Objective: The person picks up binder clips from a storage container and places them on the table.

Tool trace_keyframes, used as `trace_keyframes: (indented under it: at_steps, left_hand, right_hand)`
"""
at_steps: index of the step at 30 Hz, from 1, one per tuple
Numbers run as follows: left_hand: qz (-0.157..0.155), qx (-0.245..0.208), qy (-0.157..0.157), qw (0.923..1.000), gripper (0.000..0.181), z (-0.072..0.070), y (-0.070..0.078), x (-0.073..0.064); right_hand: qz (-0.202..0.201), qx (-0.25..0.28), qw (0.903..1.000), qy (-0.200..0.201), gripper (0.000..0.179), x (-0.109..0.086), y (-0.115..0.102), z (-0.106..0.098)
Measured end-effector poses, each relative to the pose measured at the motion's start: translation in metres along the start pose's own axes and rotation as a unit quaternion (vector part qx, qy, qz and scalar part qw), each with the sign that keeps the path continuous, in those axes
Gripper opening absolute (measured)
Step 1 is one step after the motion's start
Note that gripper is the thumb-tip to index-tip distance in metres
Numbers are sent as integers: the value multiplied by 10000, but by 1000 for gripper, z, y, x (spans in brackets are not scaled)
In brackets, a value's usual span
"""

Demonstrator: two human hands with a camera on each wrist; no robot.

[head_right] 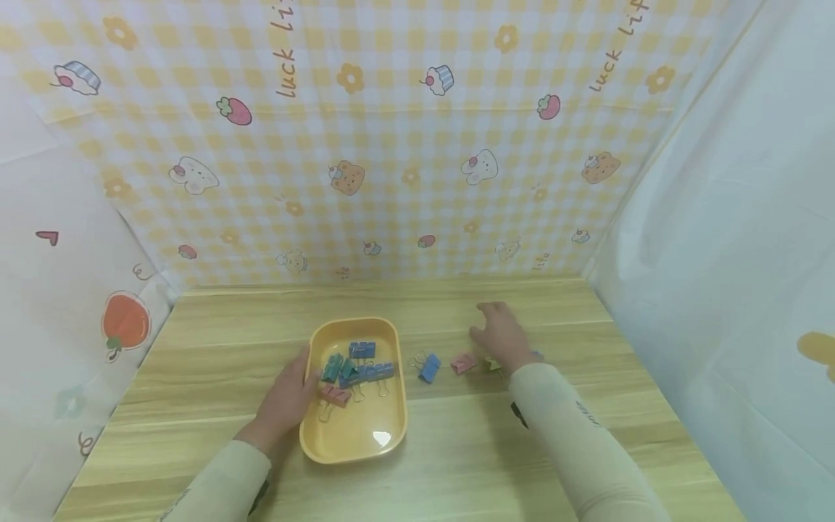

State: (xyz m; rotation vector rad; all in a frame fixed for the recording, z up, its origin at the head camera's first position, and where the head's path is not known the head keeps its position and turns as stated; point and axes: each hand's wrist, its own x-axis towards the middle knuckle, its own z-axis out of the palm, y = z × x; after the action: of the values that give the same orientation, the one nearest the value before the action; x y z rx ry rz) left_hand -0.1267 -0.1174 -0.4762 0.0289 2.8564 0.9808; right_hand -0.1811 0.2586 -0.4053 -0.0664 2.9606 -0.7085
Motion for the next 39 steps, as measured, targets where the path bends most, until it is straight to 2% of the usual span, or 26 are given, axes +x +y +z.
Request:
trace_keyframes:
  at_steps: [7, 16, 28, 39]
  left_hand:
    - [-23, 52, -34, 10000, 64, -1, 1, 0]
    - [-77, 17, -41, 10000, 64, 1, 0, 1]
    - [84, 44, 71, 9999, 63, 2, -2, 1]
    - [135, 82, 86, 9998, 62, 2, -3, 0]
  right_hand:
    - [-655, 77, 9977, -172, 59, -3, -35, 8]
    - [-1393, -244, 9896, -248, 58, -2, -74, 18]
    - [-1860, -682, 9775, -726, 58, 0, -127, 38]
    - [-2318, -1049, 9620, -993, 59, 0, -161, 58]
